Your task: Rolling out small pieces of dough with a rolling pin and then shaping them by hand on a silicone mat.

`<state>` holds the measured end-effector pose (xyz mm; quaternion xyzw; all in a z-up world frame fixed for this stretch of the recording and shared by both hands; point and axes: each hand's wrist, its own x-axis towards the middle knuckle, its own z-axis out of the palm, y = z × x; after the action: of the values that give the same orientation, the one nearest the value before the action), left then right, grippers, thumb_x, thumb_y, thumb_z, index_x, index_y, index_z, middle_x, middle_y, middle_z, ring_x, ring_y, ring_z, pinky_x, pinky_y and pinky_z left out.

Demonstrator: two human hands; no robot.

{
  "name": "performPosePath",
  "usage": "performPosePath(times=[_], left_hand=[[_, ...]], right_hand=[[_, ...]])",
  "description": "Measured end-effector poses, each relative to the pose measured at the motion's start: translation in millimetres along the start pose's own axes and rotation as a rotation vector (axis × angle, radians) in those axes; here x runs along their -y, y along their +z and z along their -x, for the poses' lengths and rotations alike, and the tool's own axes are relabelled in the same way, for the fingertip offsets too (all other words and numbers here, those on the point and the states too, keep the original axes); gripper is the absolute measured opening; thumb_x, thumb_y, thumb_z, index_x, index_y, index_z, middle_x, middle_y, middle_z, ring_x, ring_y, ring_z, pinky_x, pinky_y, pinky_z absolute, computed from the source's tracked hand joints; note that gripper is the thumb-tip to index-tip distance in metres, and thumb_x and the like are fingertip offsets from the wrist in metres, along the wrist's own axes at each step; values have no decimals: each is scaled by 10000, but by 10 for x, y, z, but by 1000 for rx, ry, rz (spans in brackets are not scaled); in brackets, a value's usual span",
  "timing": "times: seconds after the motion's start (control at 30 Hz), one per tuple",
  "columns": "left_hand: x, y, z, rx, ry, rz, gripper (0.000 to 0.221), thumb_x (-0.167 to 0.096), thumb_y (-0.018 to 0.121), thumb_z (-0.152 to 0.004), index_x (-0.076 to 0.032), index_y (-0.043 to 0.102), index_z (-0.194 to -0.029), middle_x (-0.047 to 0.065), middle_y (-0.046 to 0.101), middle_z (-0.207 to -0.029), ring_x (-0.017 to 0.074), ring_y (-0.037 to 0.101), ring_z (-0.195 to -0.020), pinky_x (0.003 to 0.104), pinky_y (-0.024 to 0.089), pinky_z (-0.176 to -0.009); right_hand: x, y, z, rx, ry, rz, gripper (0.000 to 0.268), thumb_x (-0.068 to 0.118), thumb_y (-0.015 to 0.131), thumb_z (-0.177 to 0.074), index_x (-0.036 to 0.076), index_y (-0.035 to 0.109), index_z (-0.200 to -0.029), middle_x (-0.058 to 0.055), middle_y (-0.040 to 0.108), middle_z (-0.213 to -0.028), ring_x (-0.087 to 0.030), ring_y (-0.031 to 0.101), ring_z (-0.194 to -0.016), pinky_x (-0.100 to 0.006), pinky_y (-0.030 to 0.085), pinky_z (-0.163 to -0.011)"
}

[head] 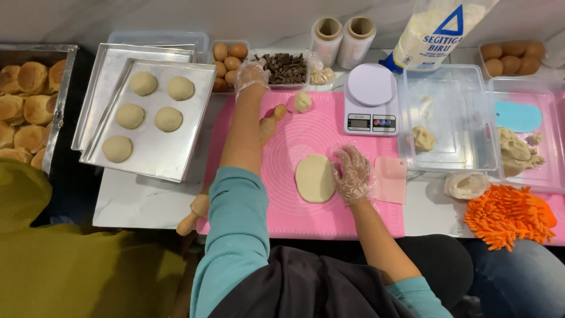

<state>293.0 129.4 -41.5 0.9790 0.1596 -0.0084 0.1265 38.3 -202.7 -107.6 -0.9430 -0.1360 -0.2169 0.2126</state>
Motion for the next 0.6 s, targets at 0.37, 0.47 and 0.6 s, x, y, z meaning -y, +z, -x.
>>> performPosePath(times=[0.37,0.47,0.6], left_hand=[[99,406,-501,29,-27,65,137,-295,645,-909,-187,720,-949,81,686,-988,306,671,-974,449,549,-812],[19,-107,146,30,-141,252,92,-274,654,-908,-185,678,-906,18,651,-910,175,673,-765,297,588,-660],[39,-428,329,-332,-229,810,101,-235,734,-864,-229,834,-874,41,683,-943,224,729,-786,361,594,-751]], right_hand=[[171,-238,-109,-54,-81,-30,247,214,632,-920,206,638,-1168,-72,620,-1269,-291,634,-1164,-455,489,-918],[206,-278,-115,-115,-150,-84,231,149,604,-937,127,642,-1164,-116,628,-1269,-306,637,-1128,-457,493,-881],[206,-273,-101,-141,-157,-85,218,143,611,-929,127,648,-1143,-113,634,-1250,-304,648,-1089,-458,491,-855]])
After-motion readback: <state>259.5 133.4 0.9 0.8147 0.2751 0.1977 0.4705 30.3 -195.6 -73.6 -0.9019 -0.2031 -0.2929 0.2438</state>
